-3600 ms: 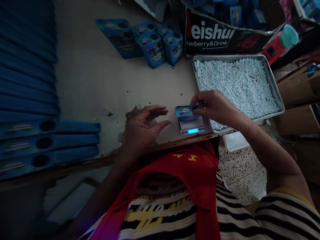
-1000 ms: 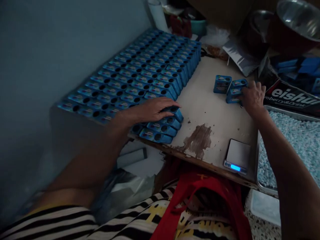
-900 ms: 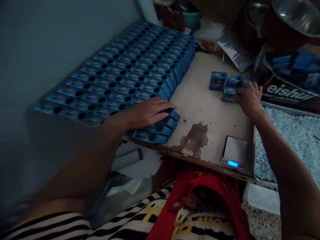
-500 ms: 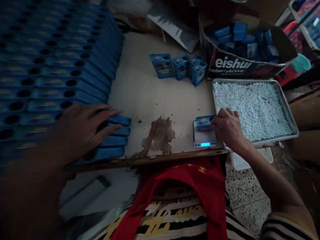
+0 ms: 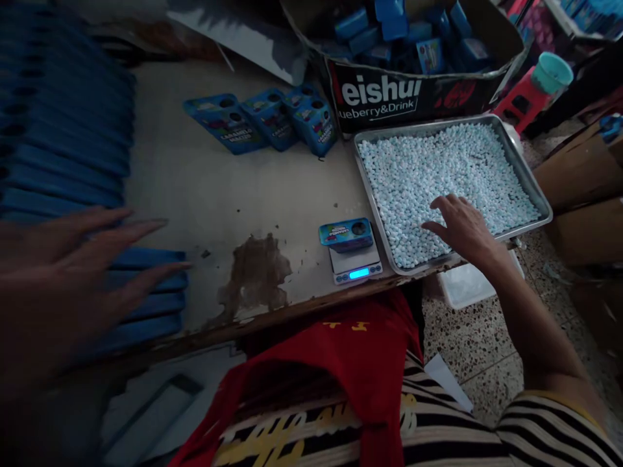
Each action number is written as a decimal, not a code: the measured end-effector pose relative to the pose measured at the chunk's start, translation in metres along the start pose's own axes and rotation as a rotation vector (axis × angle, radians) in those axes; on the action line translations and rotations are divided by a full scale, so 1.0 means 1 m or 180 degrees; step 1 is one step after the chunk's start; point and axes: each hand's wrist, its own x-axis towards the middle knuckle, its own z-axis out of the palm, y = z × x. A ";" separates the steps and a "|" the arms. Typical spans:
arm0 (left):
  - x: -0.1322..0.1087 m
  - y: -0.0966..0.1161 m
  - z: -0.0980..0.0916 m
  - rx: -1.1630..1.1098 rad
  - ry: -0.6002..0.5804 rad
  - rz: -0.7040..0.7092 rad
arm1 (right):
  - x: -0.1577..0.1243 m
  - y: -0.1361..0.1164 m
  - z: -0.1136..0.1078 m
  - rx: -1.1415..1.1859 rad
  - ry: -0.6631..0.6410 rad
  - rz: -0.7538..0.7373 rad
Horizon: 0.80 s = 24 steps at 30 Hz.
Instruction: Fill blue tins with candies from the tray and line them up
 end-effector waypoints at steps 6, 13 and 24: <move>0.013 0.034 0.011 -0.0013 -0.0194 0.0144 | -0.004 0.009 0.035 -0.0699 -0.0347 -0.0218; 0.019 0.031 0.024 0.0024 -0.0299 0.0225 | 0.050 0.021 0.036 0.0401 -0.0001 0.0178; 0.016 0.058 0.056 -0.0070 -0.0094 0.0668 | 0.070 0.019 0.017 0.3442 -0.0174 0.0912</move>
